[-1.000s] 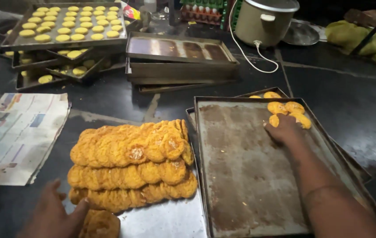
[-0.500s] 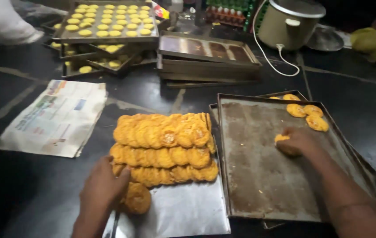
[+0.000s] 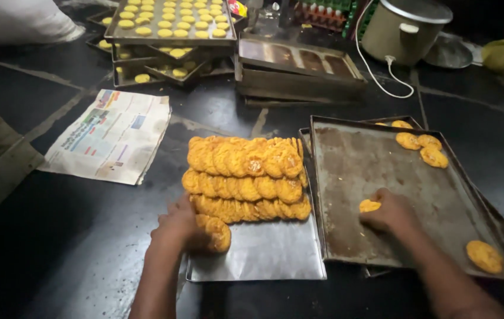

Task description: Arranging baked cookies from a baking tray onto a metal sheet in a production area.

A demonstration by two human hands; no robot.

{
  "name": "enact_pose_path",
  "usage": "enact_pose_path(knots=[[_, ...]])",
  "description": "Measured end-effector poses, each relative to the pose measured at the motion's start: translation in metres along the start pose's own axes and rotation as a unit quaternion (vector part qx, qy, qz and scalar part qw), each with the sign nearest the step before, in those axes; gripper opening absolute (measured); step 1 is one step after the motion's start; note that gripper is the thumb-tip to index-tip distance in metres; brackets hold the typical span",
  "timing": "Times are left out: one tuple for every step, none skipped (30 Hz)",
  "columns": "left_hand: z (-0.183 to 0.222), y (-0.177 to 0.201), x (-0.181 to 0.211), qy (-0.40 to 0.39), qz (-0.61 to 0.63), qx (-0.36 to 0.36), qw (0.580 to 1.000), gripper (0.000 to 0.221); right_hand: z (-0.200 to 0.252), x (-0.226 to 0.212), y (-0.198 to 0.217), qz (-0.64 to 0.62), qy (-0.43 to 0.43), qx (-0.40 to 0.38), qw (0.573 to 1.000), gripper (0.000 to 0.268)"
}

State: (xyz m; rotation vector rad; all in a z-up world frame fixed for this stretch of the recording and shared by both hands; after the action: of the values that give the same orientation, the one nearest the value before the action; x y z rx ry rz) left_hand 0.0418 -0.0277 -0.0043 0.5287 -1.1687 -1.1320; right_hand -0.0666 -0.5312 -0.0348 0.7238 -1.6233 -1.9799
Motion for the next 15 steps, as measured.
enact_pose_path(knots=[[0.008, 0.001, 0.008, 0.000, 0.001, -0.003, 1.000, 0.102, 0.009, -0.002, 0.003, 0.002, -0.001, -0.001, 1.000, 0.069], [0.016, 0.000, 0.017, -0.006, -0.015, -0.031, 0.999, 0.118, 0.017, -0.002, 0.010, -0.027, -0.027, 0.020, 0.999, 0.068], [0.024, 0.001, 0.023, -0.009, -0.032, -0.056, 0.998, 0.136, 0.024, -0.006, 0.016, -0.058, -0.049, 0.040, 0.996, 0.067], [0.023, 0.002, 0.023, -0.006, -0.032, -0.056, 0.998, 0.136, 0.018, -0.013, 0.016, -0.057, -0.047, 0.039, 0.996, 0.067], [0.024, 0.001, 0.023, -0.002, -0.044, -0.065, 0.997, 0.139, 0.014, -0.018, 0.019, -0.114, -0.032, 0.053, 0.992, 0.065], [0.025, -0.001, 0.023, 0.003, -0.055, -0.073, 0.996, 0.142, 0.011, -0.023, 0.022, -0.170, -0.017, 0.068, 0.983, 0.063], [0.020, -0.007, 0.021, 0.003, -0.053, -0.075, 0.996, 0.142, 0.008, -0.035, 0.020, -0.167, -0.018, 0.068, 0.984, 0.063], [0.015, -0.011, 0.019, 0.000, -0.051, -0.071, 0.996, 0.139, 0.009, -0.058, 0.028, -0.240, 0.084, 0.110, 0.961, 0.066], [0.009, -0.014, 0.018, -0.003, -0.049, -0.065, 0.997, 0.136, 0.013, -0.079, 0.039, -0.310, 0.186, 0.152, 0.920, 0.069], [0.004, -0.022, 0.015, -0.003, -0.046, -0.065, 0.997, 0.136, 0.044, -0.104, 0.047, -0.308, 0.187, 0.153, 0.920, 0.069], [-0.001, -0.026, 0.011, -0.004, -0.032, -0.053, 0.998, 0.131, 0.075, -0.138, 0.046, -0.343, 0.215, 0.071, 0.912, 0.067], [-0.006, -0.030, 0.006, -0.005, -0.018, -0.042, 0.999, 0.127, 0.108, -0.171, 0.046, -0.375, 0.242, -0.013, 0.895, 0.066], [-0.011, -0.034, 0.002, -0.003, -0.018, -0.042, 0.999, 0.127, 0.132, -0.185, 0.042, -0.375, 0.243, -0.014, 0.895, 0.066], [-0.017, -0.037, -0.002, -0.007, 0.002, -0.036, 0.999, 0.127, 0.160, -0.206, 0.032, -0.341, 0.283, -0.073, 0.894, 0.065], [-0.022, -0.041, -0.006, -0.011, 0.024, -0.029, 0.999, 0.128, 0.189, -0.226, 0.022, -0.304, 0.321, -0.132, 0.887, 0.063]])
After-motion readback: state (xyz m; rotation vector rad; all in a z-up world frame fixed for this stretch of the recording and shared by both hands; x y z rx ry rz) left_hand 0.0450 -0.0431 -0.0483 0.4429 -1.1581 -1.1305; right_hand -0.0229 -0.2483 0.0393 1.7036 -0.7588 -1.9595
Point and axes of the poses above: each hand's wrist, its own z-axis away from the middle knuckle, its own y-axis out of the back of the hand, x = y × z, the point moved 7 cm from there along -z, towards the middle knuckle, and after that the axes turned 11 degrees about -y, right-handed, at the moved point
